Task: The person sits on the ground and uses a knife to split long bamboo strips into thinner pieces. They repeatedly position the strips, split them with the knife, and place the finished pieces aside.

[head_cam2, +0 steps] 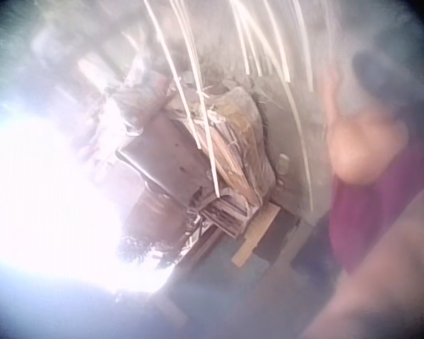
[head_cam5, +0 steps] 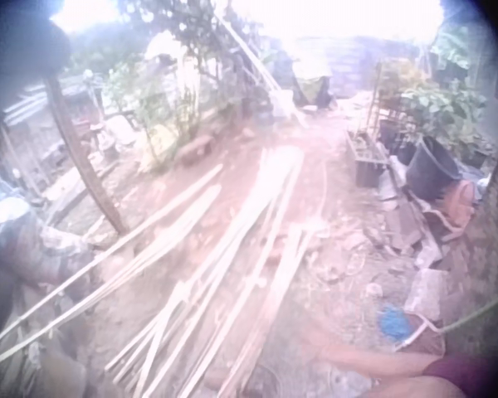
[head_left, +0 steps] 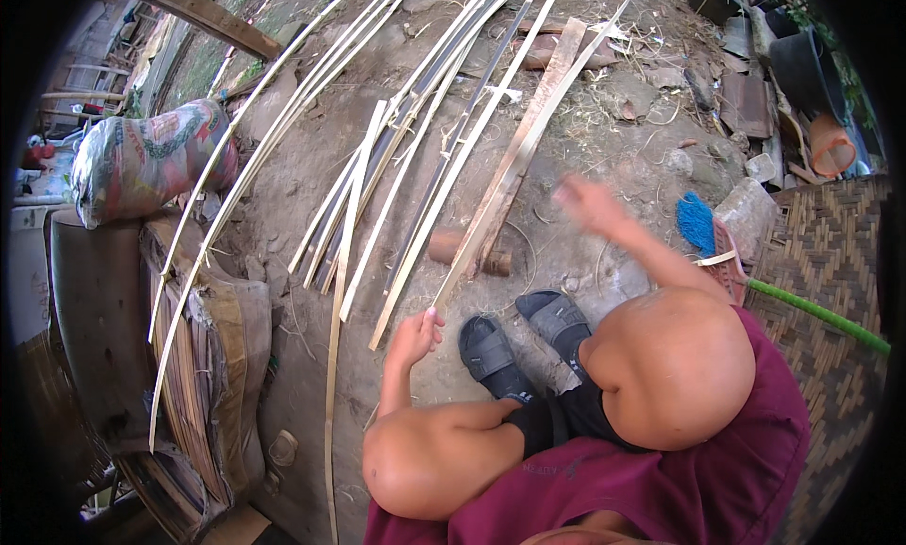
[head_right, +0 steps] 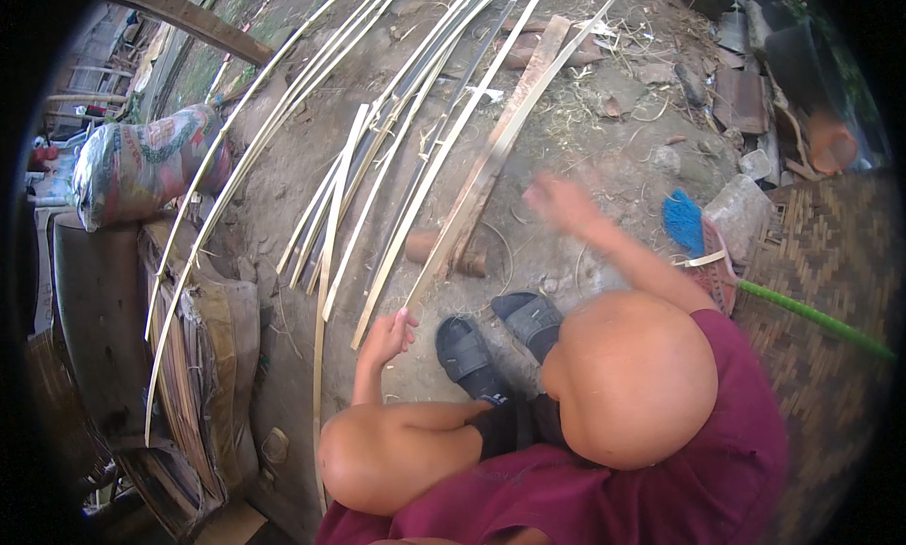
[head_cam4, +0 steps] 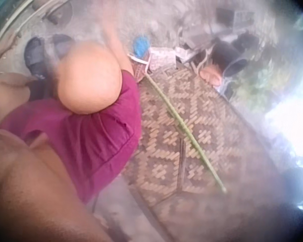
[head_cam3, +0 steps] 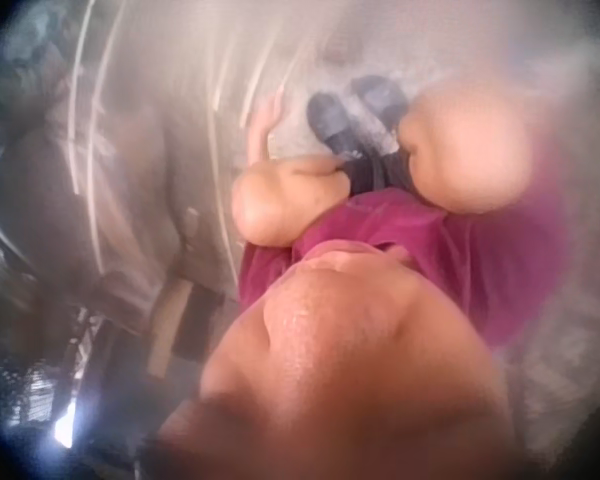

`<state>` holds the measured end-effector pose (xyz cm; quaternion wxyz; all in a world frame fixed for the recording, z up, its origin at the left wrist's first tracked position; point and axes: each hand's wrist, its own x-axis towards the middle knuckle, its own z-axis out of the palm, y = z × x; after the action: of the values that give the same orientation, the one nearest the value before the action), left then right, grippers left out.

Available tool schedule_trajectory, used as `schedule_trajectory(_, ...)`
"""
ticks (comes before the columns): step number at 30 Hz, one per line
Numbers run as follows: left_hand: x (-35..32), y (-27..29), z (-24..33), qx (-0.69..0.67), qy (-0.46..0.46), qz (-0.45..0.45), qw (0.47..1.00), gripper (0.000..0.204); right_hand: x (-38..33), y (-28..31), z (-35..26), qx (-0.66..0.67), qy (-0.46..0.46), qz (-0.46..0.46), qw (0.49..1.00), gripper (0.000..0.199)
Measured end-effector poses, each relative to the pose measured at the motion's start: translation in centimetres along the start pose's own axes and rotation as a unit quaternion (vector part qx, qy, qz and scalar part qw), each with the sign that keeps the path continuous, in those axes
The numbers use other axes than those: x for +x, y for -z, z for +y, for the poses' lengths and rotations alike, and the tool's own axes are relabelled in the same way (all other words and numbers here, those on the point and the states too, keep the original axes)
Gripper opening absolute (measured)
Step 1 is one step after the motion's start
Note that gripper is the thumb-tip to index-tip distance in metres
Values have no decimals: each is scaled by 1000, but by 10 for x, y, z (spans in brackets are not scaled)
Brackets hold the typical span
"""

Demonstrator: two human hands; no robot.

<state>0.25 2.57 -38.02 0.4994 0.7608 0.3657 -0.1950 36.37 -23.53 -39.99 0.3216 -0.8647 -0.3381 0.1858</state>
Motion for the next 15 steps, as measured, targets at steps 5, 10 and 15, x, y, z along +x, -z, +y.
schedule_trajectory(5, 2, 4, -21, -45, 29, -57, 997, 53, -56, -50, -48, -43, 112, -160, 980, 37)
schedule_trajectory(10, -18, 1, -41, -93, 91, -32, 991, 51, 7, 7, -6, -33, -144, -104, 984, 36)
schedule_trajectory(15, 6, -11, -29, -95, -5, 10, 995, 52, -31, -29, -13, -79, 118, -166, 976, 41)
